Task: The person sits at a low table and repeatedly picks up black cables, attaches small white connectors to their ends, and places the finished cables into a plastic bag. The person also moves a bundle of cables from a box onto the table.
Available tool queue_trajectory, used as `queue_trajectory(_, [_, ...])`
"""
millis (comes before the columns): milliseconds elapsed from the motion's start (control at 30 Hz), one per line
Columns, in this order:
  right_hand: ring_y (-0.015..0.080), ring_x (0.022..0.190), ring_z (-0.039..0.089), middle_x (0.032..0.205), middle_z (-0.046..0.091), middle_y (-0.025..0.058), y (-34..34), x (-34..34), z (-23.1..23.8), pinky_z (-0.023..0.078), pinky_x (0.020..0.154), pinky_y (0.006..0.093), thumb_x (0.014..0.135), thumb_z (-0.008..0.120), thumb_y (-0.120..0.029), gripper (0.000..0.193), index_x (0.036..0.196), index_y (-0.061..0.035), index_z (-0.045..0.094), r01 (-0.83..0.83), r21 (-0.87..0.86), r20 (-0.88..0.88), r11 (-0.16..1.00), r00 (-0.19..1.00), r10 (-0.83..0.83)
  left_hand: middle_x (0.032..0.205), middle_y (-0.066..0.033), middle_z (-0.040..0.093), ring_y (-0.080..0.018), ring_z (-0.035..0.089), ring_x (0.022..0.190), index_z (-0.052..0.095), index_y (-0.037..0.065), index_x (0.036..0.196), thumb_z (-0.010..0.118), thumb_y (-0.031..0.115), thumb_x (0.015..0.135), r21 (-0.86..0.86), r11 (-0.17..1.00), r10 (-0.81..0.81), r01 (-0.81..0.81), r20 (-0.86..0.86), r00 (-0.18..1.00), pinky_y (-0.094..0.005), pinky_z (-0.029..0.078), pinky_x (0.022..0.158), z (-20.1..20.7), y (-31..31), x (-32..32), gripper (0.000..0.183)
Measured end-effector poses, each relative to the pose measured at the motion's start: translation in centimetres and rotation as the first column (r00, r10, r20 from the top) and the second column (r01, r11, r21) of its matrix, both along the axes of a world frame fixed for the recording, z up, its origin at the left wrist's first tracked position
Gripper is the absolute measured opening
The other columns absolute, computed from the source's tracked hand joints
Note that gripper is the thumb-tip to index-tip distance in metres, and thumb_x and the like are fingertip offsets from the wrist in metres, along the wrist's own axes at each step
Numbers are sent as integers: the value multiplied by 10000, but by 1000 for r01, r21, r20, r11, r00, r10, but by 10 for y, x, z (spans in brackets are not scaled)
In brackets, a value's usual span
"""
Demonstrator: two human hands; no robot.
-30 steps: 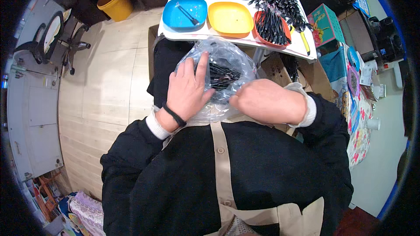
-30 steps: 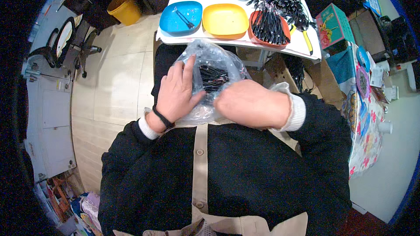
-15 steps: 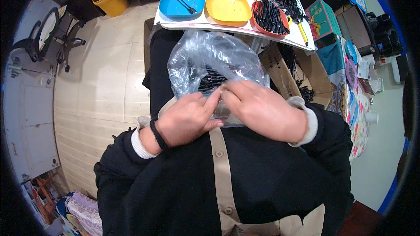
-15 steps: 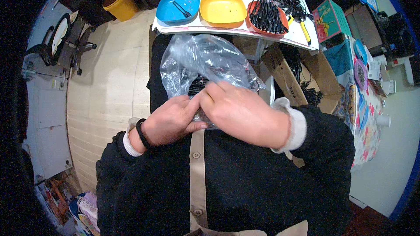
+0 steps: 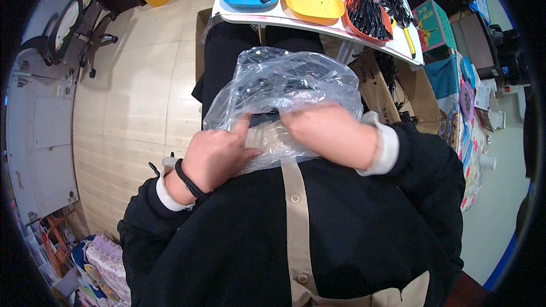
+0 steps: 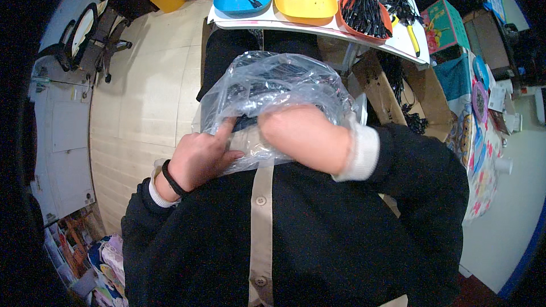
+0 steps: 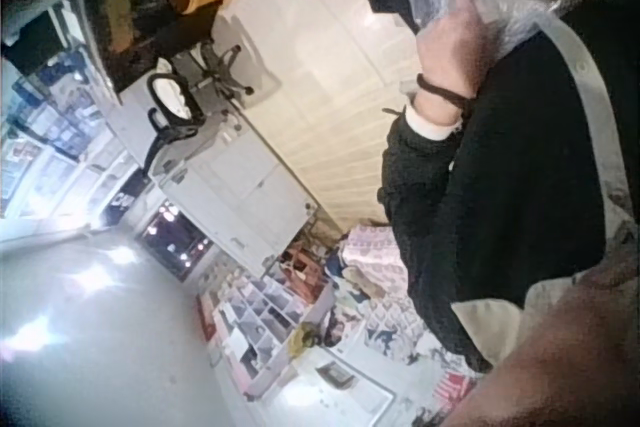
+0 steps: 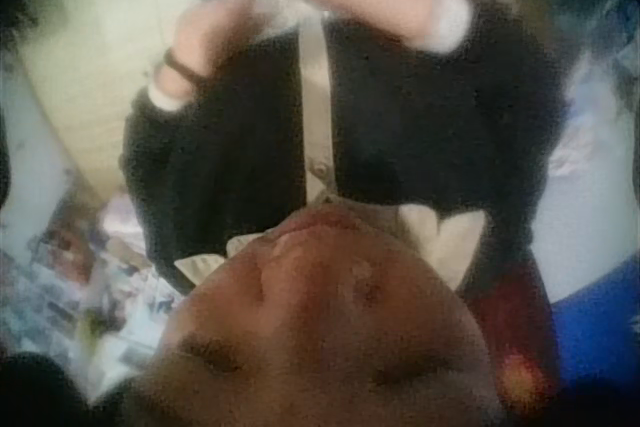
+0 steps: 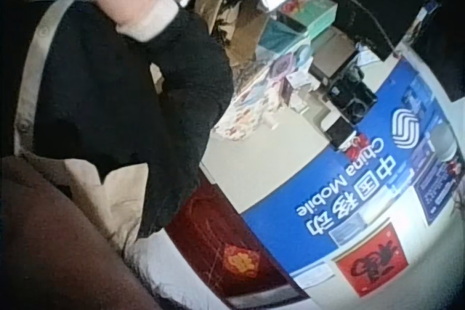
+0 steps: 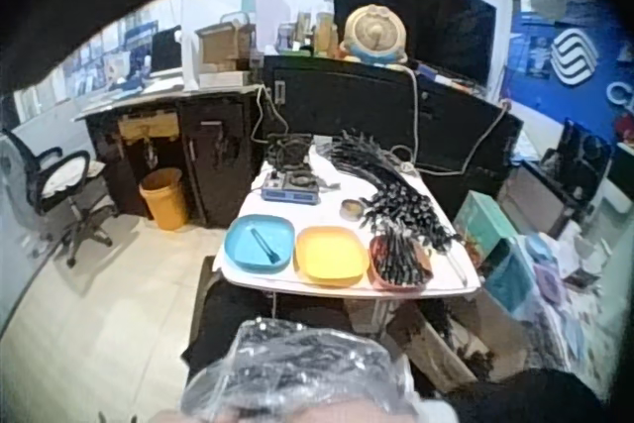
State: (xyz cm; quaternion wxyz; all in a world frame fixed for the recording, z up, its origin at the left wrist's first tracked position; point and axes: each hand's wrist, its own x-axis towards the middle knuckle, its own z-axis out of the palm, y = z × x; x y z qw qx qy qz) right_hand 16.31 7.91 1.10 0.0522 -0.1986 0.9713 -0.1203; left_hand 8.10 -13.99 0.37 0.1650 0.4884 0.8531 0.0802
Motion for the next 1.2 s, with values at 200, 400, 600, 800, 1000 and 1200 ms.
queue_trajectory(200, [337, 858, 640, 865, 626, 194, 15, -24, -43, 519, 746, 412, 863, 512, -136, 200, 991, 7, 569, -100, -228, 145, 968, 980, 136, 608, -114, 641, -260, 646, 552, 729, 96, 913, 660, 361, 864, 221, 960, -208, 174, 139, 968, -326, 497, 512, -3, -5, -9, 278])
queue_trajectory(400, [272, 865, 616, 834, 576, 159, -7, -36, -87, 495, 754, 378, 820, 538, -134, 159, 887, 3, 581, 160, 127, -116, 979, 983, -145, 718, -132, 688, -239, 679, 613, 732, 52, 788, 775, 184, 761, 423, 904, -163, -61, 474, 865, -309, 506, 544, 24, -3, -19, 141])
queue_trajectory(600, [343, 1024, 578, 1113, 580, 208, 38, -54, -69, 466, 910, 424, 821, 601, -101, 364, 1156, 32, 551, -238, -72, -346, 969, 917, 199, 668, -101, 677, -202, 651, 566, 727, 33, 779, 782, 161, 754, 412, 911, -206, 17, 419, 885, -279, 489, 533, 54, -10, -27, 141])
queue_trajectory(800, [351, 1005, 572, 1096, 578, 210, 67, -82, -35, 444, 904, 438, 830, 665, -263, 447, 1149, 24, 540, -338, -425, -47, 839, 935, 353, 615, -120, 629, -252, 605, 517, 734, 77, 771, 708, 311, 826, 264, 958, 4, -114, 383, 924, -308, 445, 485, 59, -17, -34, 242])
queue_trajectory(1000, [309, 1054, 559, 1120, 582, 211, 60, -95, -3, 441, 921, 393, 785, 716, -401, 587, 1165, 20, 566, -33, -286, 563, 958, 803, 196, 609, -170, 603, -321, 611, 553, 605, 27, 1141, 642, 380, 873, 242, 951, 159, -191, 146, 976, -373, 462, 502, 60, -7, -40, 444])
queue_trajectory(1200, [310, 1021, 579, 1057, 599, 203, 57, -76, 15, 448, 900, 400, 808, 685, -254, 446, 1146, 10, 565, -20, -366, 628, 930, 732, 263, 623, -204, 597, -366, 619, 590, 360, 1, 1361, 621, 167, 845, 204, 971, 108, -121, 72, 992, -425, 494, 552, 68, -9, -44, 601])
